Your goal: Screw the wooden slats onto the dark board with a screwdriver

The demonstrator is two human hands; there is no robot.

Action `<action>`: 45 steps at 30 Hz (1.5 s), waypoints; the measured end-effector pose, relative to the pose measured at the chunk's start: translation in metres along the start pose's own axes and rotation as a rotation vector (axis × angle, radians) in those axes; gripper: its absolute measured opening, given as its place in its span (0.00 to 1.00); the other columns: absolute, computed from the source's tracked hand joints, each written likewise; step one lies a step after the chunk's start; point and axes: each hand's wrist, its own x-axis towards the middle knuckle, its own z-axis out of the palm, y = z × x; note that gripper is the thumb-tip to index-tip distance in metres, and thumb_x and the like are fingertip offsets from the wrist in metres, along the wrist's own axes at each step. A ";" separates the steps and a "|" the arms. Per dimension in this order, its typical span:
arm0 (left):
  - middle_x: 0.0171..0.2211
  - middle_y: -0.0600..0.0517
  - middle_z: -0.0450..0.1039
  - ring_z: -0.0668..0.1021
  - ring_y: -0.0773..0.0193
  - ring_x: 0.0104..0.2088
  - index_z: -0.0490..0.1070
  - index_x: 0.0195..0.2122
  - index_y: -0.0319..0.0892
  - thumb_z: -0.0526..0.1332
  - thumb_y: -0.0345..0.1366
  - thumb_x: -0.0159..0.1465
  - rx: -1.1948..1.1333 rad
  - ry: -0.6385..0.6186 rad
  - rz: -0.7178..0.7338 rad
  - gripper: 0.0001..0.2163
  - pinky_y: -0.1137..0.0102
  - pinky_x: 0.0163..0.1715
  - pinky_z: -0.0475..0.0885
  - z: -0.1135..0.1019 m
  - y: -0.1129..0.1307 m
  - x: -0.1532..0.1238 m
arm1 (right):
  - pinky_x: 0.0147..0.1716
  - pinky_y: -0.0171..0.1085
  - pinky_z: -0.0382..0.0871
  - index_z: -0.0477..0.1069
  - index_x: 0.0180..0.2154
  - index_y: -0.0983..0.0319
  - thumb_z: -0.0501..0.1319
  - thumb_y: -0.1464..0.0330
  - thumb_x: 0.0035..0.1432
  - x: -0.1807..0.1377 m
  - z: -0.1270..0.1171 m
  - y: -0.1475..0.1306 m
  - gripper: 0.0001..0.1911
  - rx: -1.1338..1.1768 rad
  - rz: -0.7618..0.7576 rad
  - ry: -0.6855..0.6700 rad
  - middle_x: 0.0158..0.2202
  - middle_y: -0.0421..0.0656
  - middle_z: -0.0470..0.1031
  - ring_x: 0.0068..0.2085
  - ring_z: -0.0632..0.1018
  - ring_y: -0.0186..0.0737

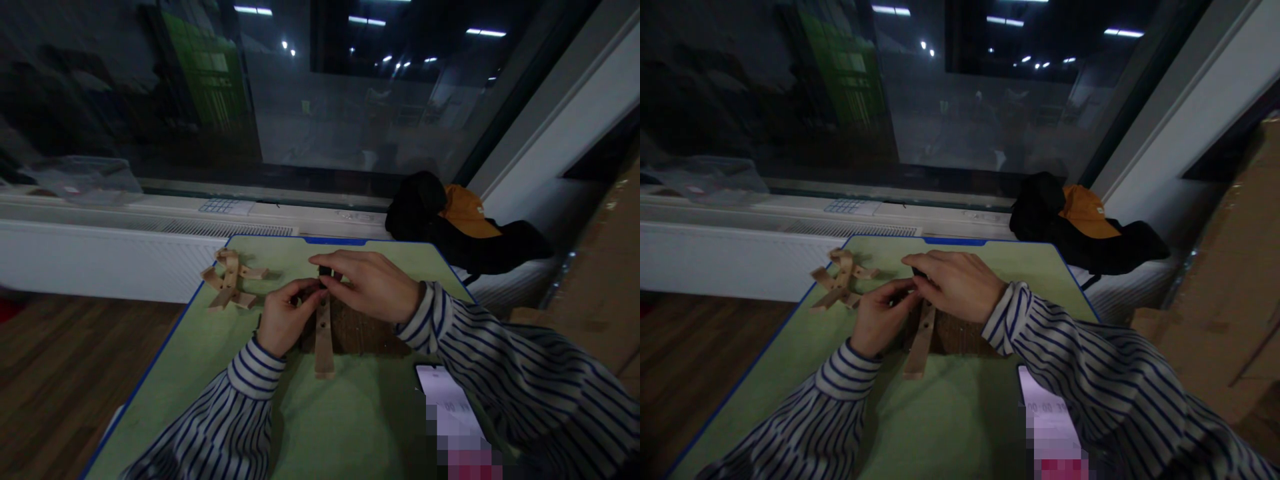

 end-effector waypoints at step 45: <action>0.30 0.51 0.79 0.77 0.64 0.28 0.77 0.37 0.40 0.63 0.37 0.56 0.039 0.007 0.030 0.09 0.72 0.31 0.73 0.000 0.000 -0.002 | 0.44 0.38 0.68 0.65 0.51 0.63 0.53 0.69 0.61 -0.001 0.002 -0.001 0.16 0.022 -0.026 0.002 0.46 0.45 0.74 0.45 0.75 0.40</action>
